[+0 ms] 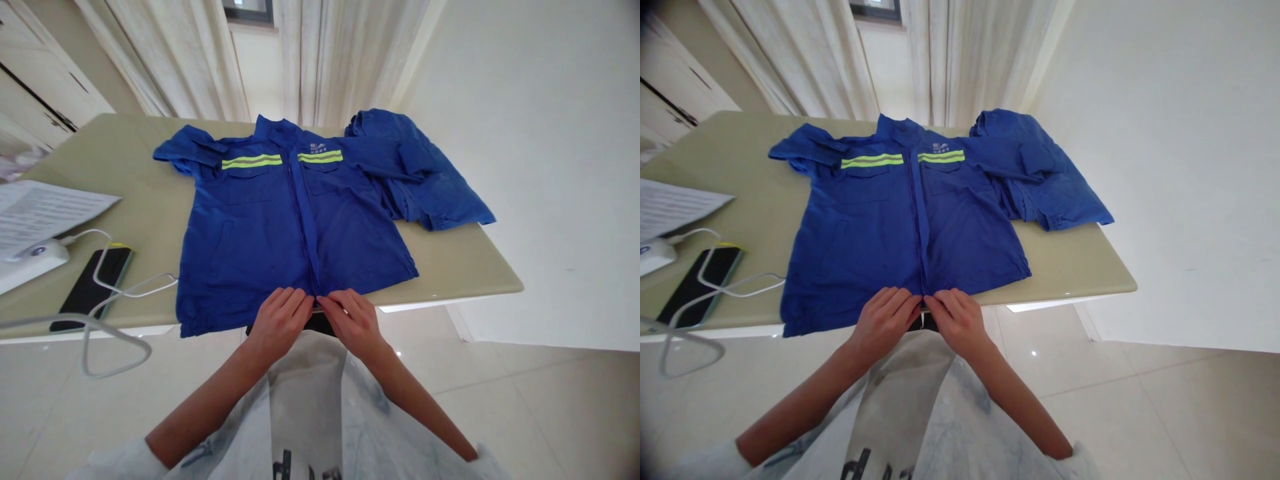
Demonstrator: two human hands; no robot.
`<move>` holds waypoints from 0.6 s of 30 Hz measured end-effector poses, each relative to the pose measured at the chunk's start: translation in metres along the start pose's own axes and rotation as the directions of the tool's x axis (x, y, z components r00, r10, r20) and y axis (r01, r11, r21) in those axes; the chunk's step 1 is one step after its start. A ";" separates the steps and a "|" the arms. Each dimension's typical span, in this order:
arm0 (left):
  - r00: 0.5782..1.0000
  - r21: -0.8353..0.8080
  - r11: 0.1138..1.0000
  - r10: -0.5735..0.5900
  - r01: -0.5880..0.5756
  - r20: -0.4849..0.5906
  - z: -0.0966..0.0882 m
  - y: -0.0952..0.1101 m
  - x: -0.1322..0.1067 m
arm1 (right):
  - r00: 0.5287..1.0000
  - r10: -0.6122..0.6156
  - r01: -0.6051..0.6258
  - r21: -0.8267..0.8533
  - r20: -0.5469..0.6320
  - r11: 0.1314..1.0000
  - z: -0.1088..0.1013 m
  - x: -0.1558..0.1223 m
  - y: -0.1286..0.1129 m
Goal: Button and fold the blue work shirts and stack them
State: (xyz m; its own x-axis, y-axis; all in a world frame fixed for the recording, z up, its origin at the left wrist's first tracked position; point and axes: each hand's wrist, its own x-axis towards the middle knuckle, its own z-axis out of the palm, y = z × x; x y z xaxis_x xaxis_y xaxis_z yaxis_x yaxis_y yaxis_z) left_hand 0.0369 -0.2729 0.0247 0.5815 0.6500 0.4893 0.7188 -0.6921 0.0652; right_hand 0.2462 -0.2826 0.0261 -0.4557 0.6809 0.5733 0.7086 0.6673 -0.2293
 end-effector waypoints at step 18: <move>0.997 -0.057 0.997 0.045 -0.049 -0.064 -0.001 -0.007 -0.010 | 0.985 0.144 -0.157 0.149 0.096 0.976 0.012 0.005 -0.001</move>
State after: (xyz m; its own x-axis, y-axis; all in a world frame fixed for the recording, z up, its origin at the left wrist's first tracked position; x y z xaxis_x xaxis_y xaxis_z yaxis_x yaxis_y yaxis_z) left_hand 0.0256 -0.2749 0.0205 0.5879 0.5967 0.5462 0.6666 -0.7398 0.0907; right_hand 0.2371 -0.2760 0.0201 -0.3986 0.7959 0.4557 0.6831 0.5892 -0.4315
